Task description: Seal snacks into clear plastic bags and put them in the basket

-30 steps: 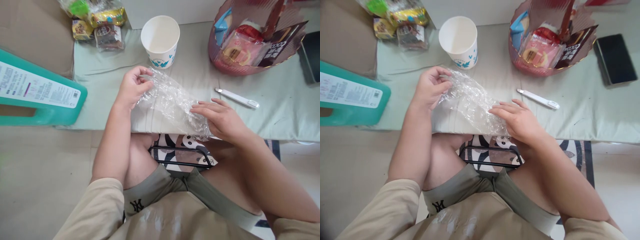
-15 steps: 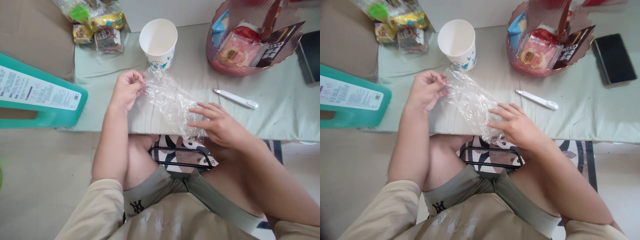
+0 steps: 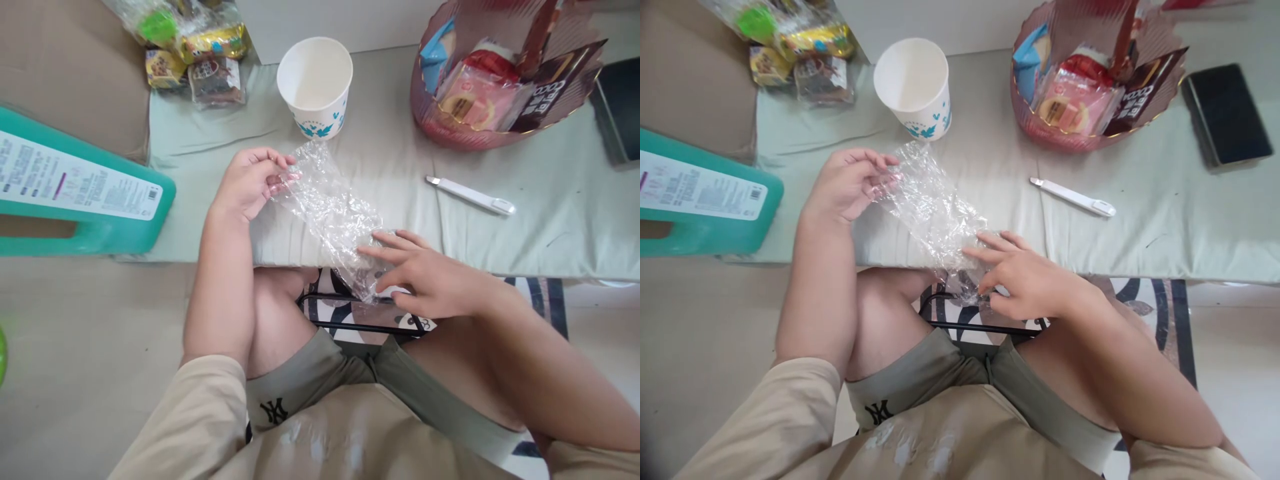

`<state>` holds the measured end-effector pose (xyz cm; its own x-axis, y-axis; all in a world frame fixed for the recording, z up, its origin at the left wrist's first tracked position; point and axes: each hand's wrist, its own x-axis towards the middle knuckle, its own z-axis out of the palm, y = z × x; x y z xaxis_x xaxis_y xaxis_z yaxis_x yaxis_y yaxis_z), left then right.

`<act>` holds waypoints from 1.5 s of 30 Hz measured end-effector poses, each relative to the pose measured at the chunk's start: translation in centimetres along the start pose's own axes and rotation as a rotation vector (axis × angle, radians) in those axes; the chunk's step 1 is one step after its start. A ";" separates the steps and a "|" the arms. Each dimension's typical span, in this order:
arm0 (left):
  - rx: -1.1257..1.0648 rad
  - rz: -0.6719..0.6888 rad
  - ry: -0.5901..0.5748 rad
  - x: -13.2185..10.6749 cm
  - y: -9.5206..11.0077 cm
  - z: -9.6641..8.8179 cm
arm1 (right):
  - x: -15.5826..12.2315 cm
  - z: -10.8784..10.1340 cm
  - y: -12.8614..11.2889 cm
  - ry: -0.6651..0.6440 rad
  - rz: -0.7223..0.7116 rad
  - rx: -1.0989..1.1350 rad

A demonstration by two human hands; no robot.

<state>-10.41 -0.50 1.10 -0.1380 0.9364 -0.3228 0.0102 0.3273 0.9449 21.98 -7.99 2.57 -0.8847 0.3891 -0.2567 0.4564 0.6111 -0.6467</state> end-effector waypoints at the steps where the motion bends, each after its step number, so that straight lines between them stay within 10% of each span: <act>1: -0.017 0.005 -0.011 0.0 0.1 0.1 | 0.0 0.1 -0.1 0.000 0.008 -0.004; 14: -0.174 -0.074 -0.084 -1.2 -0.8 2.7 | 1.1 1.2 -2.9 0.062 0.100 -0.160; 24: 0.143 -0.219 -0.392 -4.8 -0.8 9.1 | 1.3 1.5 -2.2 0.119 0.037 -0.157; 27: 0.123 -0.192 -0.312 -4.0 -0.8 9.6 | 1.0 1.1 -1.3 0.312 0.010 -0.052; 33: -0.108 -0.134 -0.270 -3.3 0.3 7.9 | 1.6 0.3 1.8 1.028 0.400 0.372; 38: -0.143 -0.145 -0.330 -3.6 0.4 8.0 | 3.5 0.3 2.3 0.767 0.389 0.817; 45: -0.057 -0.111 -0.167 -2.6 -0.6 8.2 | 4.4 -0.1 1.8 0.981 0.549 0.840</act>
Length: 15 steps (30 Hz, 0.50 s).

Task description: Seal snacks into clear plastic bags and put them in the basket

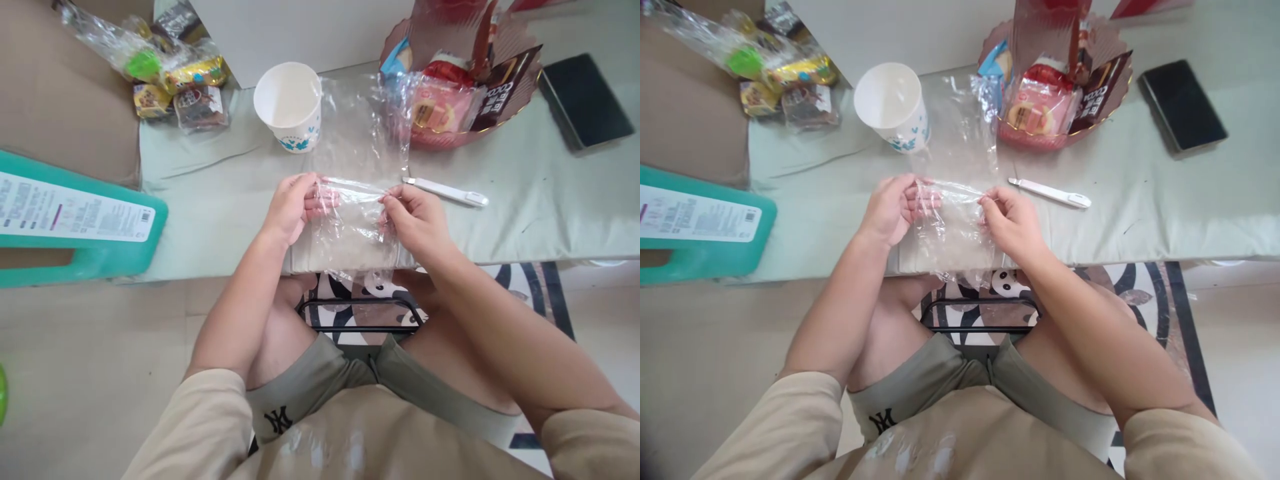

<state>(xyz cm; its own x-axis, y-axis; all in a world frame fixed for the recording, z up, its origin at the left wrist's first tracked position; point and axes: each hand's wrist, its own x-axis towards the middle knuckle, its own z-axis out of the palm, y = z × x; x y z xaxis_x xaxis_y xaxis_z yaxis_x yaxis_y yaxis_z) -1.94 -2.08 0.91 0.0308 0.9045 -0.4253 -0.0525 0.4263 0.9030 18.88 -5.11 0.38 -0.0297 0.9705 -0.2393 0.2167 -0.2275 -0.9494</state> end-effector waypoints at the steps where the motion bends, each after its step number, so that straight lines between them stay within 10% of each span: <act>1: 0.000 -0.026 -0.061 -0.1 0.0 -0.1 | 0.1 0.0 0.0 0.009 0.002 -0.002; 5: 0.042 -0.024 -0.187 -0.5 -0.1 -0.5 | 0.5 -0.1 0.2 0.050 0.005 -0.013; 10: 0.207 0.308 0.195 0.1 -0.8 -0.9 | 0.7 -0.5 0.6 0.092 -0.020 -0.062; 15: 0.189 0.147 0.049 0.3 -0.9 -0.5 | 0.8 -0.7 0.6 0.086 -0.003 -0.089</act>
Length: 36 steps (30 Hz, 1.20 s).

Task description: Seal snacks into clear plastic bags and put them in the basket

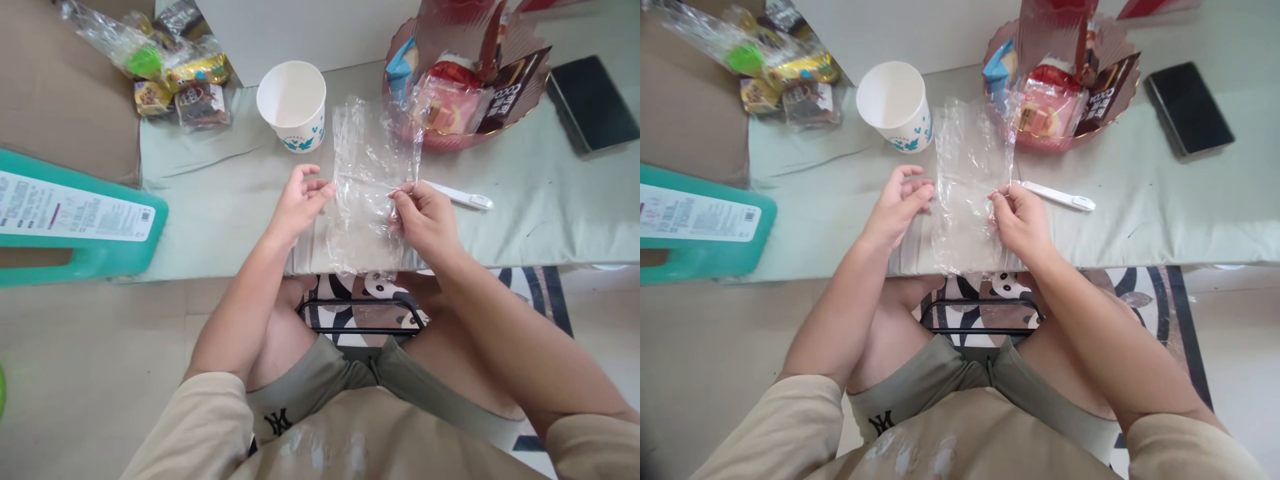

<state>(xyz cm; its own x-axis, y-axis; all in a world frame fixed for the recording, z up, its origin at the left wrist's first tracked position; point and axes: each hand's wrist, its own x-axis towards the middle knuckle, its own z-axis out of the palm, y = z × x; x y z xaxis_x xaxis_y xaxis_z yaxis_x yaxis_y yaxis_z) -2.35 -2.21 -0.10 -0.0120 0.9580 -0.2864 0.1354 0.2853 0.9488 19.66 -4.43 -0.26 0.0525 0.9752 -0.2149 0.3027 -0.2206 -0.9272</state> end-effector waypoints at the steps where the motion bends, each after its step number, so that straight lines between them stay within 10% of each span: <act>1: -0.041 -0.034 -0.034 0.0 0.1 0.2 | 0.0 0.0 0.0 -0.006 -0.003 0.000; 5: -0.082 -0.109 -0.137 0.2 0.3 0.5 | 0.1 -0.1 0.3 -0.010 -0.071 -0.045; 16: -0.301 -0.095 0.090 0.8 0.6 -1.1 | 0.3 -1.1 0.4 0.024 -0.043 -0.030; 25: -0.304 -0.422 -0.177 0.3 2.1 1.3 | -0.4 -0.8 0.0 -0.181 -0.074 0.006; 36: -0.133 -0.116 0.284 1.7 1.5 -1.0 | -0.2 -2.0 0.0 -0.153 -0.086 -0.178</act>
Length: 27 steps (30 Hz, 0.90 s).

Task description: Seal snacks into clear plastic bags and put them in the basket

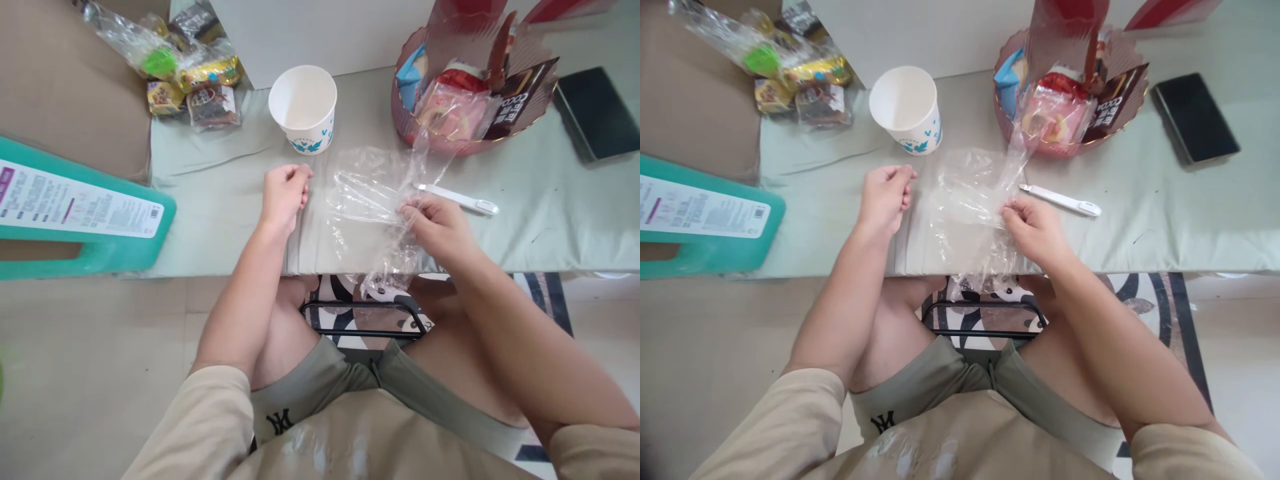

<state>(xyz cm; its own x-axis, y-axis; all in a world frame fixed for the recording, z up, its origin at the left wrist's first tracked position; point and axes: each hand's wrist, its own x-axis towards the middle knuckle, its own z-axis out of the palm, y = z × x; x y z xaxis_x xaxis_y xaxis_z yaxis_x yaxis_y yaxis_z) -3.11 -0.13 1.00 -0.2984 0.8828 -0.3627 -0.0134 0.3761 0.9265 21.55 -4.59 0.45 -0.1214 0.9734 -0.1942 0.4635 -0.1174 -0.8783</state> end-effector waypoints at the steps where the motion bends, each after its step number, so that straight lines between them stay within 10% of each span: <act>1: -0.042 -0.017 -0.012 0.0 0.0 -0.1 | 0.0 -0.1 0.1 0.009 0.005 0.014; 12: -0.123 -0.057 -0.293 -1.5 -0.8 0.3 | -1.7 0.6 -1.1 -0.058 -0.125 0.262; 18: -0.209 -0.416 -0.628 -2.4 0.3 0.8 | -3.2 -0.1 -2.1 -0.102 -0.198 0.284; 27: -0.141 -0.327 -0.455 -1.6 2.0 -0.8 | -0.9 -1.2 0.0 -0.049 -0.253 -0.063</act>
<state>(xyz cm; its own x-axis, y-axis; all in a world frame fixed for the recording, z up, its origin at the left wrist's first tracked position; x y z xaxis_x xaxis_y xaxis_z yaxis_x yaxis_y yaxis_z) -3.47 -0.98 3.52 0.1825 0.7707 -0.6105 -0.1726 0.6364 0.7518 22.72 -5.28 1.16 -0.2820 0.9594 0.0063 0.4663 0.1427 -0.8730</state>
